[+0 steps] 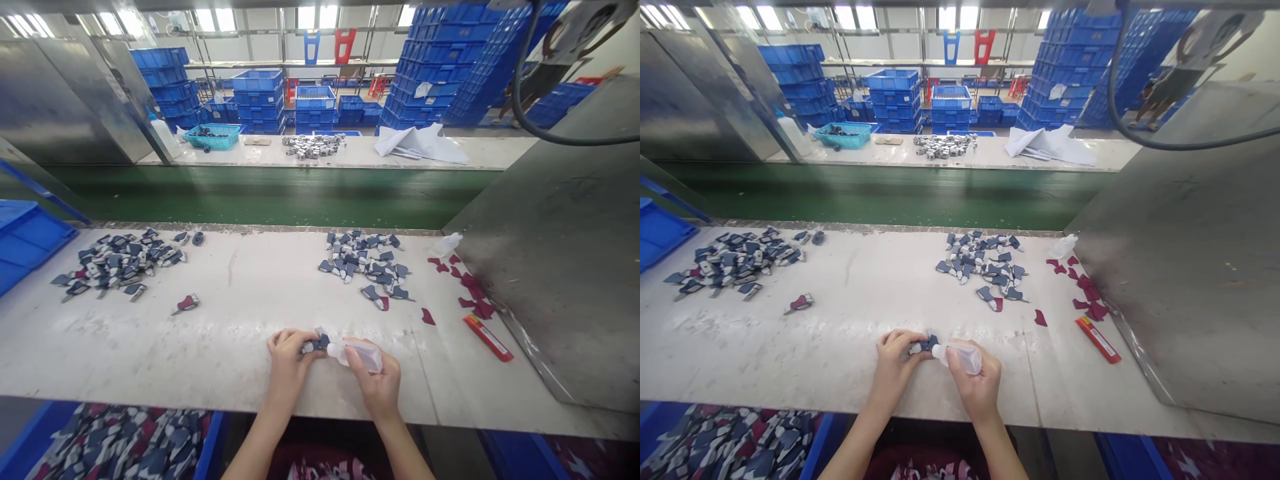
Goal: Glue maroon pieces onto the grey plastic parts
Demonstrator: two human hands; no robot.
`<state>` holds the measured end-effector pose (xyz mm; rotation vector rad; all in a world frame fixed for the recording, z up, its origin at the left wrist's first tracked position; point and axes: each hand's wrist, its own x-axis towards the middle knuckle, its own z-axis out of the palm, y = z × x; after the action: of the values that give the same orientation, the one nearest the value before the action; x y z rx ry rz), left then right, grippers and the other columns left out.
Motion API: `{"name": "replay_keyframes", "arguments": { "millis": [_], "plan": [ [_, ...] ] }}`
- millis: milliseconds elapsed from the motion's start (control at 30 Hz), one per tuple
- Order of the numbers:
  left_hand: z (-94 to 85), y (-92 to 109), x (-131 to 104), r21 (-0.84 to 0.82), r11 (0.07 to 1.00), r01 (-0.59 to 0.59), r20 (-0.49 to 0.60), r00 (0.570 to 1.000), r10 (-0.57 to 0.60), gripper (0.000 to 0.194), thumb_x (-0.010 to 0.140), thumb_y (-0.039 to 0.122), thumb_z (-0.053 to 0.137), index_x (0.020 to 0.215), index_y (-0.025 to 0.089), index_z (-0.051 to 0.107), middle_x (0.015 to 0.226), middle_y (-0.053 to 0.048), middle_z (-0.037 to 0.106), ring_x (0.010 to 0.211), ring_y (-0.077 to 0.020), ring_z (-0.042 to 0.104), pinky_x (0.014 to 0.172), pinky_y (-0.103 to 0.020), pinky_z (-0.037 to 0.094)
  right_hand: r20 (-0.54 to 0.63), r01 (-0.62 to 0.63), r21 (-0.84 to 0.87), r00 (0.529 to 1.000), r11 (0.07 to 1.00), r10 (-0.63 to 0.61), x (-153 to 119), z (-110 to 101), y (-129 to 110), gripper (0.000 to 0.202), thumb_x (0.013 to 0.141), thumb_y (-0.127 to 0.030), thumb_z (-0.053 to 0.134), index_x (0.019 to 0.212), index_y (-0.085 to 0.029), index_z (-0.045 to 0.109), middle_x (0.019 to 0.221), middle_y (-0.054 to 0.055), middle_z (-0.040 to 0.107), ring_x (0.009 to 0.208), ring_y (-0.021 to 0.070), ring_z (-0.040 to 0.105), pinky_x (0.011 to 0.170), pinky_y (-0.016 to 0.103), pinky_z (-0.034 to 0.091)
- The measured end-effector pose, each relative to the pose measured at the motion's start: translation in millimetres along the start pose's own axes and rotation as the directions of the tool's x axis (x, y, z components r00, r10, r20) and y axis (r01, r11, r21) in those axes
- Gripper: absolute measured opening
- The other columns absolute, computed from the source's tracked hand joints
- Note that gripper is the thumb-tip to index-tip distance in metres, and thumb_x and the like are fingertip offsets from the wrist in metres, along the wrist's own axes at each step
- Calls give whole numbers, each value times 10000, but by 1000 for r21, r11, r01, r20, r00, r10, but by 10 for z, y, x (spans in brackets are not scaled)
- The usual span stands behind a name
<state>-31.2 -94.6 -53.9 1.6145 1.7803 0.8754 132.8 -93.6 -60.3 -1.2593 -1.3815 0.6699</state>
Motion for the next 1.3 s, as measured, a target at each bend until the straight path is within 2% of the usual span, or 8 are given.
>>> {"name": "replay_keyframes", "arguments": {
  "millis": [267, 433, 800, 967, 1067, 1200, 1233, 1300],
  "plan": [
    [14, -39, -2, 2, 1000, -6, -11, 1000, 6, 147, 764, 161, 745, 860, 272, 738, 887, -3, 786, 903, -249, 690, 964, -468, 374, -123, -204, 60, 970, 977, 210, -58, -32, 88, 376, 799, -496, 716, 705, -133, 749, 631, 77, 727, 557, 235, 687, 506, 298, 562],
    [30, -64, 10, -2, 1000, 13, -17, 1000, -13, 185, 727, 145, 784, 855, 273, 747, 866, 0, 785, 899, -255, 694, 973, -480, 368, -352, -303, 287, 849, 909, 394, -51, -80, 222, 387, 766, -493, 755, 817, -110, 729, 727, 95, 735, 584, 203, 662, 470, 269, 510],
    [51, -278, 19, 32, 994, -103, -23, 994, 104, 138, 790, 355, 746, 921, 312, 755, 925, -25, 795, 912, -281, 701, 933, -479, 407, -612, -258, 216, 716, 942, 337, 409, -1111, 639, 591, 519, -400, 910, 948, -196, 558, 911, 61, 716, 904, 262, 708, 865, 447, 560],
    [51, -326, 33, 70, 990, -125, -52, 990, 129, 157, 775, 420, 753, 893, 316, 758, 919, -12, 795, 886, -279, 707, 912, -467, 433, -643, -398, 50, 689, 916, 335, 440, -1251, 741, 769, 533, -504, 888, 1146, -152, 584, 1052, 145, 708, 977, 309, 675, 967, 534, 481],
    [41, -320, 35, 66, 993, -102, -37, 994, 104, 182, 767, 439, 757, 898, 313, 757, 934, -18, 792, 907, -289, 705, 926, -481, 425, -724, -389, -138, 667, 911, 175, 414, -1178, 649, 852, 571, -536, 871, 1256, -144, 552, 1155, 180, 672, 1009, 330, 650, 932, 522, 485],
    [33, -303, 38, 33, 998, -57, -5, 998, 58, 166, 767, 407, 762, 906, 317, 750, 950, -19, 788, 959, -303, 699, 972, -522, 384, -793, -235, -525, 484, 818, -370, 362, -1023, 465, 740, 644, -465, 867, 1230, -120, 576, 1121, 191, 651, 962, 325, 626, 808, 455, 512],
    [33, -298, 40, 27, 998, -53, -2, 999, 53, 161, 766, 398, 763, 905, 317, 749, 950, -16, 787, 965, -303, 698, 982, -528, 375, -745, -194, -602, 487, 775, -456, 356, -980, 439, 626, 685, -423, 851, 1180, -131, 603, 1044, 166, 666, 903, 304, 630, 783, 436, 516],
    [32, -289, 43, 19, 998, -55, -6, 998, 55, 155, 764, 383, 766, 902, 317, 747, 947, -10, 787, 971, -303, 698, 996, -534, 365, -574, -60, -699, 641, 713, -509, 362, -880, 433, 349, 812, -338, 751, 1097, -169, 641, 935, 116, 677, 840, 264, 631, 786, 412, 520]
  ]
}}
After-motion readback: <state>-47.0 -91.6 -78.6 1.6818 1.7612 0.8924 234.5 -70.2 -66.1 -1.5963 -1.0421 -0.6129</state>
